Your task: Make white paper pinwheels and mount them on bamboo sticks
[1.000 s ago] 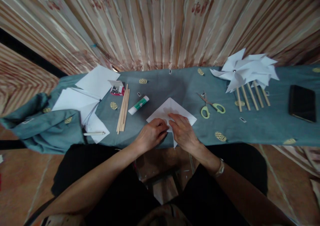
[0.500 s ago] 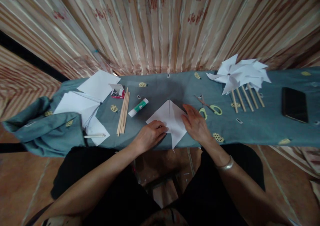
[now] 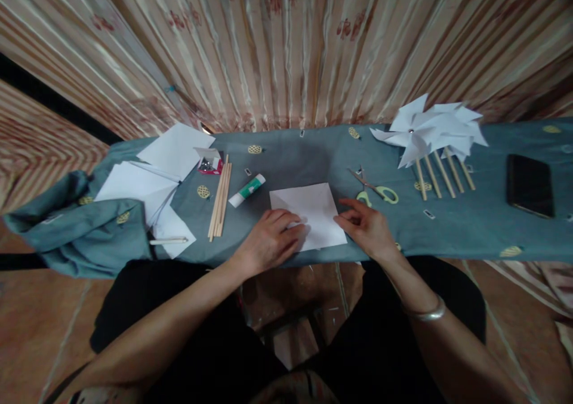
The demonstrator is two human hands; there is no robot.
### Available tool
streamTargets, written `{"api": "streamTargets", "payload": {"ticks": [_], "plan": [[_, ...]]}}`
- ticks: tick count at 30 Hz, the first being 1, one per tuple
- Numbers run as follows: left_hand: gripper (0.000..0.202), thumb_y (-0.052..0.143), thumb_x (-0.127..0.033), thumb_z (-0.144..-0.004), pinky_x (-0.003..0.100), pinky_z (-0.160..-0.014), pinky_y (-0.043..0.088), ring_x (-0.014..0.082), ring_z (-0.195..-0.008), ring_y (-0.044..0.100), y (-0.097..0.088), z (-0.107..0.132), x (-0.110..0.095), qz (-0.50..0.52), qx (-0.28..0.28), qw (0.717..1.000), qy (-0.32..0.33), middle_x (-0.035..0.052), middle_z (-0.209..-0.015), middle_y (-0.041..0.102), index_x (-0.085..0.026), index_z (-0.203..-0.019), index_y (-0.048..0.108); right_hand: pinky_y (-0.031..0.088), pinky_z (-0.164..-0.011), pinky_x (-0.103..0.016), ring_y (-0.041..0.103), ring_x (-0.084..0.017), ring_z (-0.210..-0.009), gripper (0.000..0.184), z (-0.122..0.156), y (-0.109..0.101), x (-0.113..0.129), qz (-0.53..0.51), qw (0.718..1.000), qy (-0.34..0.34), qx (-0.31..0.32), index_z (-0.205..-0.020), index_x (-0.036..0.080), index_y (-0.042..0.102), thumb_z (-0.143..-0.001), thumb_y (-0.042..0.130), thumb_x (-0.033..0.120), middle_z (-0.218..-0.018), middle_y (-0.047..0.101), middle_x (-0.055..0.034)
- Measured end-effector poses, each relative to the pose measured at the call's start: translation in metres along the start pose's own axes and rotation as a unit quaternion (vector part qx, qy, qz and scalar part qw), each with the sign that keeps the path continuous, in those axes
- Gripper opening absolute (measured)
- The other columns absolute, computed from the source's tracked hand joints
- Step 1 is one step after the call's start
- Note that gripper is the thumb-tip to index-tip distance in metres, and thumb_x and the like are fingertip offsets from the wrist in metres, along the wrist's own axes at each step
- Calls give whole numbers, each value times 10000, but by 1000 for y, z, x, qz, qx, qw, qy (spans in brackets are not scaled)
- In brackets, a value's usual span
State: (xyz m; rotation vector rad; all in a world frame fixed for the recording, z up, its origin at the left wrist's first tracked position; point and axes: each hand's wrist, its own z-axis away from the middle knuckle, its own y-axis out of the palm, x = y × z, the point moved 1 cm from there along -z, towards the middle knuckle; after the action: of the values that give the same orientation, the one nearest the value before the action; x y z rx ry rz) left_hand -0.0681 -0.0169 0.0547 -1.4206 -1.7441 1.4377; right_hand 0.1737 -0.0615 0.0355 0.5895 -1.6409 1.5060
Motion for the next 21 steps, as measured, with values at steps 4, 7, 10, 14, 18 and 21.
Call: {"api": "streamTargets", "payload": {"ticks": [4,7,10,14,18,21], "plan": [[264,526,-349,-921,367,-782,498,225,-905,589,10,0,-16,-6,47,999,24,100,-1018,663,-147,-1062,622,517,-640,-297,684,-193,-636,337,5,-2,5,47,999,-6,-11,-1078,172,659,-770,627,305,-700,740,-23],[214,488,-282,-940,344,-766,516,206,-873,606,17,0,-20,-16,58,998,24,91,-982,667,-142,-1028,624,513,-629,-303,682,-201,-621,282,8,-4,8,85,996,-10,-10,-1023,183,687,-782,624,316,-684,733,-24],[211,443,-223,-954,310,-729,534,187,-850,620,19,3,-19,-9,55,998,19,79,-935,671,-139,-1021,625,526,-651,-324,688,-214,-649,260,10,-8,8,110,994,-26,-13,-997,189,710,-811,599,333,-728,739,-43],[230,431,-200,-953,293,-733,557,172,-857,632,20,6,-18,14,44,999,1,82,-967,680,-130,-1079,611,542,-812,-389,684,-253,-938,312,10,-14,4,57,993,-98,-10,-1101,207,696,-842,569,324,-1042,729,-97],[227,439,-207,-952,300,-737,569,185,-889,639,21,7,-17,25,42,999,-6,87,-981,684,-133,-1073,617,481,-989,-426,574,-254,-1206,276,10,-11,0,-68,984,-137,93,-1075,274,713,-812,642,321,-1272,640,-73],[226,435,-200,-953,310,-742,569,188,-890,641,21,7,-18,27,45,999,-3,93,-973,682,-128,-1062,620,446,-1038,-431,597,-240,-1176,186,9,-7,1,-121,975,-122,141,-953,281,750,-793,689,353,-1264,639,-61]]}}
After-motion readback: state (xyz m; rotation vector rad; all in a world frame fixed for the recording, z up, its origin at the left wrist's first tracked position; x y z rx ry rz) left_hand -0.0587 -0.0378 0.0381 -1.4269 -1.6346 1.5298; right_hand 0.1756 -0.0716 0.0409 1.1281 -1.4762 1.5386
